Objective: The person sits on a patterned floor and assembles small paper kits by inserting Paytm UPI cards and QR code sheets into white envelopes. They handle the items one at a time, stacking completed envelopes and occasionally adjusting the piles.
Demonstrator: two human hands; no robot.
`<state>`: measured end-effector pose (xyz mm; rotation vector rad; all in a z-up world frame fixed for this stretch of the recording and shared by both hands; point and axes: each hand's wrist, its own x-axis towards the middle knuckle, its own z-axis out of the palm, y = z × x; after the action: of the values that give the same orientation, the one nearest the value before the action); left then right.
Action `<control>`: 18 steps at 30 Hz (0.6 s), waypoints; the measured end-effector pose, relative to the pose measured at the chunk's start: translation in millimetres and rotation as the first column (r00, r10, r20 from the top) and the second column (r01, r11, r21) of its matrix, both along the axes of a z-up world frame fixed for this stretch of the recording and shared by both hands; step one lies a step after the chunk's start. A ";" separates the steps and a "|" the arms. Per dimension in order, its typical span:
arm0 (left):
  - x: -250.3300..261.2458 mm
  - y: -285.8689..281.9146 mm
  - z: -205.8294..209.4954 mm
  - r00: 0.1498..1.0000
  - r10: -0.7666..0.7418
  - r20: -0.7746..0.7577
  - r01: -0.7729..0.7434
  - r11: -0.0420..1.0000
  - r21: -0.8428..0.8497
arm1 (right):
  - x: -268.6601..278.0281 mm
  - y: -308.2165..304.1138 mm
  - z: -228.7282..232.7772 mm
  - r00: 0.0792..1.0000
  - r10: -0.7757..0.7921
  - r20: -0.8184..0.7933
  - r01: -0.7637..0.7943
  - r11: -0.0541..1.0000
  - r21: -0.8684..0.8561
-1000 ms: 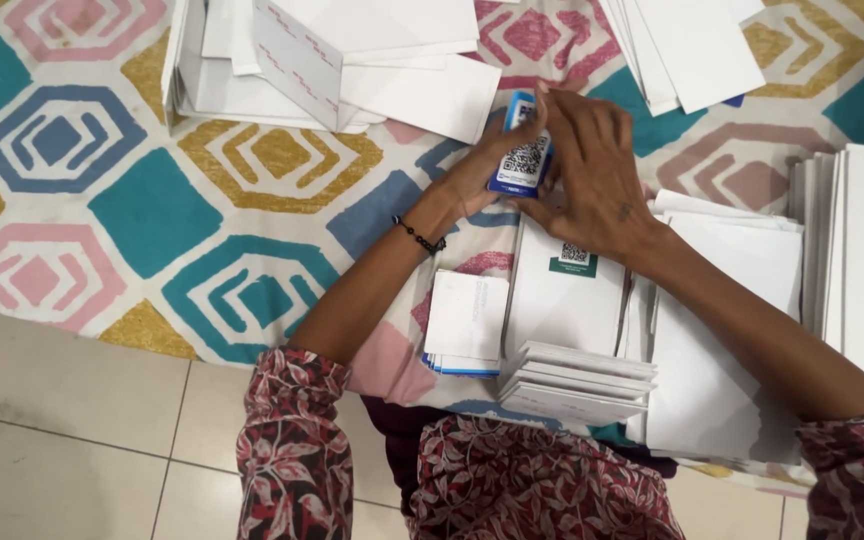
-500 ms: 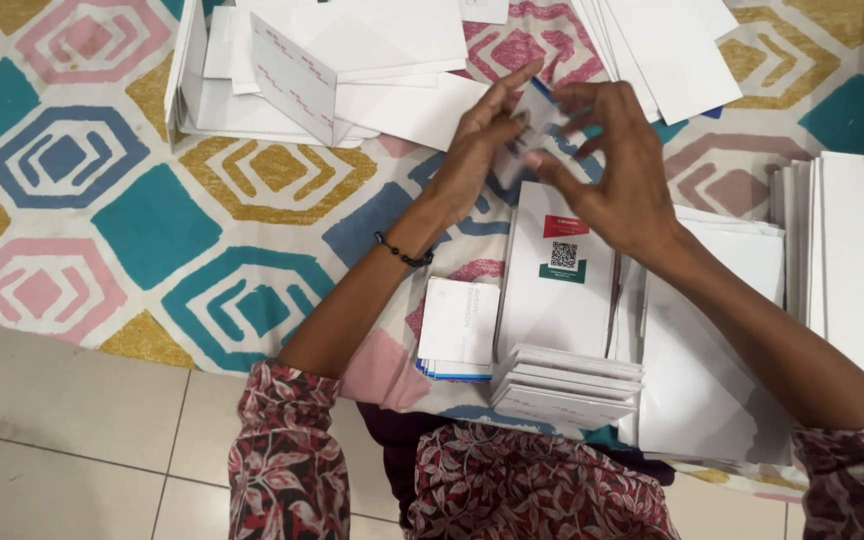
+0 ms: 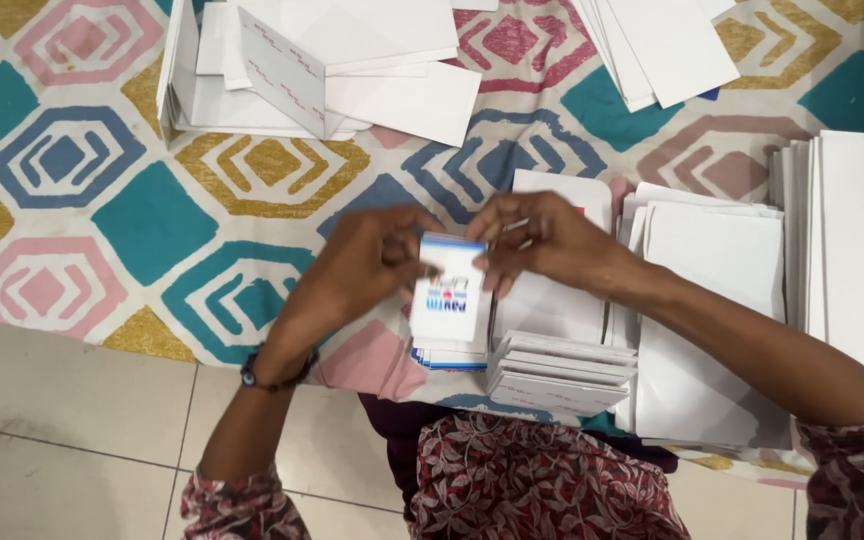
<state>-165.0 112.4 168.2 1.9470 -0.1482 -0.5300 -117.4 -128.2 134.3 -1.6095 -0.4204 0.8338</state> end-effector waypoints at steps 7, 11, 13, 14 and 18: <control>-20.1 1.3 -25.3 0.996 -0.016 -0.092 0.013 0.999 -0.034 | -6.7 7.2 -16.4 0.992 0.100 -0.070 -0.110 0.982 -0.152; -16.0 -1.1 -27.8 0.999 -0.014 -0.038 0.019 0.990 0.140 | -10.7 10.2 -18.2 0.992 0.116 0.041 -0.102 0.963 -0.251; -10.4 -0.9 -34.0 0.991 -0.064 0.116 0.027 0.955 0.297 | -12.3 11.0 -18.3 0.962 0.167 0.215 -0.094 0.946 -0.312; -5.2 -0.8 -39.0 0.982 -0.049 0.184 -0.016 0.942 0.336 | -13.6 10.4 -18.1 0.934 0.194 0.299 -0.085 0.936 -0.341; 40.7 -2.7 -70.2 0.811 -0.025 0.585 -0.229 0.906 0.357 | -14.1 9.6 -18.7 0.863 0.262 0.433 -0.072 0.911 -0.407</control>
<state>-124.3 109.7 98.0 2.4751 -0.3336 0.1501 -131.6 -118.6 115.6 -2.1788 -0.8036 0.6623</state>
